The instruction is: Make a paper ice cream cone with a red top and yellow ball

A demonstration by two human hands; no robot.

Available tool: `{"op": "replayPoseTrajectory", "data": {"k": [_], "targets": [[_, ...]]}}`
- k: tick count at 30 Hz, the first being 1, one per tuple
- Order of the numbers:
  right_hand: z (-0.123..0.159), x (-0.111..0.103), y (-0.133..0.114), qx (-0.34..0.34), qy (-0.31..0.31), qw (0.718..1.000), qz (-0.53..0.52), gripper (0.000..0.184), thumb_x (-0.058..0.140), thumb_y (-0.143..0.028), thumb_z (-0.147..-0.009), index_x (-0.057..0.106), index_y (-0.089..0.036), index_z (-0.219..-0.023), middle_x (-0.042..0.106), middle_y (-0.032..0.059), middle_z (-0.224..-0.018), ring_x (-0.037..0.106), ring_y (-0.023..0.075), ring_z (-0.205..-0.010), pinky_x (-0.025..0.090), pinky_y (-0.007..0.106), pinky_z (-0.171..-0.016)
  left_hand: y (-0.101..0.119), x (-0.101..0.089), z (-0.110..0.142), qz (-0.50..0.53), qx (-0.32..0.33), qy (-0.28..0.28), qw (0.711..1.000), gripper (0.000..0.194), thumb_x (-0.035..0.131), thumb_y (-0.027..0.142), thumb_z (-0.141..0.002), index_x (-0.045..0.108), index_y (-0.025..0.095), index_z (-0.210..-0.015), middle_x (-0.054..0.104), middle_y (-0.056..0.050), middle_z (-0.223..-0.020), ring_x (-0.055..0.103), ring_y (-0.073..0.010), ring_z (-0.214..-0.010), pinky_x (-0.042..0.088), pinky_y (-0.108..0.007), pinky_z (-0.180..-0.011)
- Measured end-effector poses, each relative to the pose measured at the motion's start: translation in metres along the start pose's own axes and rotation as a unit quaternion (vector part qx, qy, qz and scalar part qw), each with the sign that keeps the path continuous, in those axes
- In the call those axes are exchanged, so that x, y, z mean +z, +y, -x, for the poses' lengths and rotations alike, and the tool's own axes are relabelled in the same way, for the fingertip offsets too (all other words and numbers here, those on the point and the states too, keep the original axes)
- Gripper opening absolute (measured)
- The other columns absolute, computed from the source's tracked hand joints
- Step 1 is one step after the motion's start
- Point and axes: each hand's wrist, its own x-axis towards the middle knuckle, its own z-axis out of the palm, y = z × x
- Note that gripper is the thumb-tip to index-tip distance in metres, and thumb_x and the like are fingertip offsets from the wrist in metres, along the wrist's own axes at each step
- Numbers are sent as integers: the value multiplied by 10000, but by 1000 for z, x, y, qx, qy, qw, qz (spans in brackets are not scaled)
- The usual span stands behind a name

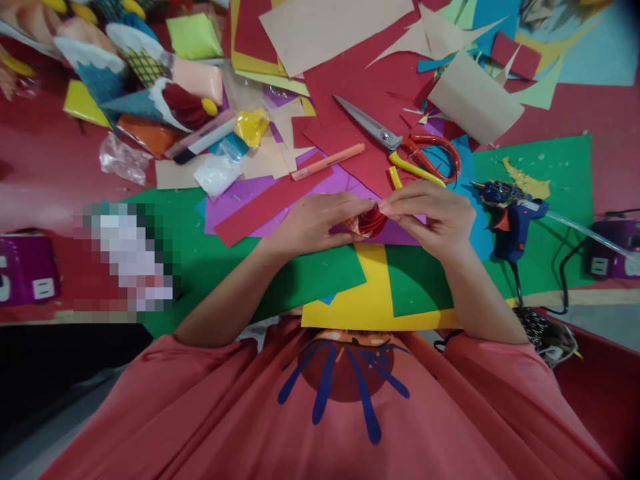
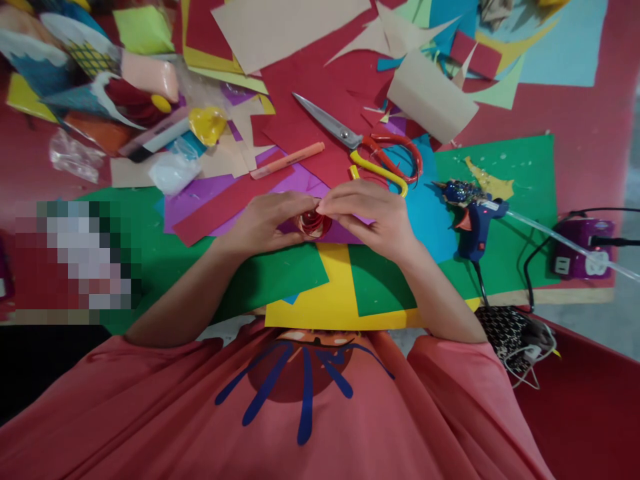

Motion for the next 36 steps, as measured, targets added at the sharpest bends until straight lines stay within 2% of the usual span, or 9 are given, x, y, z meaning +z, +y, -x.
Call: {"op": "replayPoseTrajectory", "data": {"k": [2,5,10,14,20,24,27,32,36], "targets": [[0,0,0,0,-1,1000,3,160,615,-206,-919,759,-267,-952,784,-22,-937,757,145,-868,641,310,-797,1,0,0,-3,-19,-1,1000,534,606,474,-909,564,233,-1384,717,-80,-1243,687,-217,-1110,518,-307,-925],[1,-1,1,26,-9,999,19,151,609,-263,-930,759,-277,-929,778,-31,-924,756,145,-857,643,331,-807,2,1,1,5,-52,4,999,684,599,622,-868,524,217,-1414,706,-101,-1267,699,-238,-1084,530,-331,-915],[1,-2,2,34,-1,999,33,165,597,-283,-934,761,-299,-929,776,-40,-914,756,157,-857,642,354,-806,5,2,0,58,-62,18,996,778,484,779,-844,551,198,-1356,685,-107,-1290,700,-228,-1082,534,-307,-890],[-2,0,0,19,31,999,24,147,648,-208,-907,760,-290,-956,788,-41,-937,756,150,-871,631,314,-793,10,2,-2,106,-75,24,991,790,439,801,-849,553,185,-1331,680,-113,-1267,687,-220,-1093,536,-299,-896],[-4,5,4,88,56,994,8,102,691,-349,-900,762,-285,-934,781,-30,-891,741,148,-826,620,312,-787,11,6,-3,142,-95,51,984,757,464,766,-866,517,180,-1343,651,-121,-1238,662,-226,-1088,545,-311,-852],[-3,10,8,97,84,992,-11,113,681,-376,-907,753,-294,-936,770,-32,-888,732,140,-817,616,297,-745,13,9,-3,186,-99,64,975,699,448,716,-906,491,179,-1352,641,-132,-1236,658,-226,-1094,553,-315,-841],[-1,10,7,108,92,989,-28,166,627,-402,-941,752,-299,-978,771,-22,-922,733,147,-863,621,312,-790,15,10,-5,268,-115,73,954,673,445,724,-904,492,203,-1327,657,-112,-1218,685,-191,-990,564,-297,-788],[3,7,8,128,63,989,-31,238,619,-420,-936,726,-313,-1121,762,-3,-1044,719,154,-935,625,302,-789,13,15,-7,405,-178,16,897,643,390,720,-917,489,209,-1294,712,-38,-790,647,-143,-591,502,-266,-532],[2,7,11,105,60,993,-20,197,658,-383,-912,727,-308,-1080,750,-9,-972,709,142,-872,617,292,-749,9,19,-8,470,-205,28,858,579,377,686,-929,466,212,-1249,734,-42,-822,690,-156,-623,507,-252,-516]]}}
